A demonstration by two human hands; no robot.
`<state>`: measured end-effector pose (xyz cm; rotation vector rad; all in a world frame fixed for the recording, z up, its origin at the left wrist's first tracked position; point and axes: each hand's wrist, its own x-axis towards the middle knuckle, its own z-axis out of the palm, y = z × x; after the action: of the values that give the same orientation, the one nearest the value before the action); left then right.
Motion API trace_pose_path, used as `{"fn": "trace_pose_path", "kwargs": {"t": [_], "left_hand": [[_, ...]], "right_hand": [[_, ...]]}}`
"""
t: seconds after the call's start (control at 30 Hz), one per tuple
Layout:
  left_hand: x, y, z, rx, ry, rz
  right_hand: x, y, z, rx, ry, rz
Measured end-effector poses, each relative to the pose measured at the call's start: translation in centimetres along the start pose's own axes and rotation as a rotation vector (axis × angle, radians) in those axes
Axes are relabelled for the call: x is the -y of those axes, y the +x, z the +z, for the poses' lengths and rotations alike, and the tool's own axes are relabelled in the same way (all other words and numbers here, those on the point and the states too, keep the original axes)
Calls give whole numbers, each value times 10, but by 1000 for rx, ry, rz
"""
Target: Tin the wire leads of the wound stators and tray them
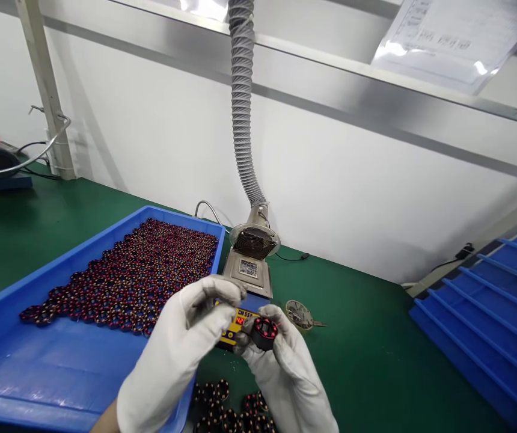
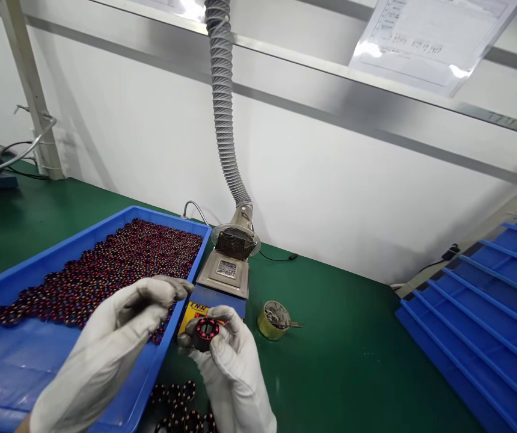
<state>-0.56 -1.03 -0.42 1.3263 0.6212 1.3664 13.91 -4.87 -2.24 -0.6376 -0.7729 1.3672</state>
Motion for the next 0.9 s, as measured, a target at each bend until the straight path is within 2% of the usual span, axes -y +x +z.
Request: {"fn": "trace_pose_path", "kwargs": {"t": [0.1,0.17,0.23,0.3,0.37,0.43,0.5,0.53,0.6,0.67,0.77,0.83,0.9], "left_hand": [[-4,5,4,145,109,-50],[-3,7,10,183,155,19],[0,5,14,147,189,169],[2,1,13,109,200,292],[2,-3,8,65,160,323],[0,-4,2,-24,105,234],[-2,-2,1,-82,77,69],[-1,0,4,-62,53,-25],[3,4,13,68,-47,-190],[11,6,26,143,-217,-288],[22,6,38,14,-482,-301],[23,7,36,-89,-624,-242],[19,8,29,-149,-620,-177]], "right_hand": [[-2,0,-2,-10,-22,-25],[-6,4,-7,-19,-36,-50],[-11,9,-14,-27,-48,-95],[-15,16,-20,-36,-113,-205],[-17,20,-24,-73,-253,-373],[-19,21,-25,-132,-420,-562],[-22,17,-23,-186,-587,-765],[-24,15,-22,-202,-676,-872],[-31,10,-19,-217,-880,-1054],[-38,8,-17,-246,-1054,-1175],[-44,7,-14,-328,-1097,-1234],[-43,8,-12,-374,-1042,-1229],[-40,8,-9,-378,-1012,-1215]]}}
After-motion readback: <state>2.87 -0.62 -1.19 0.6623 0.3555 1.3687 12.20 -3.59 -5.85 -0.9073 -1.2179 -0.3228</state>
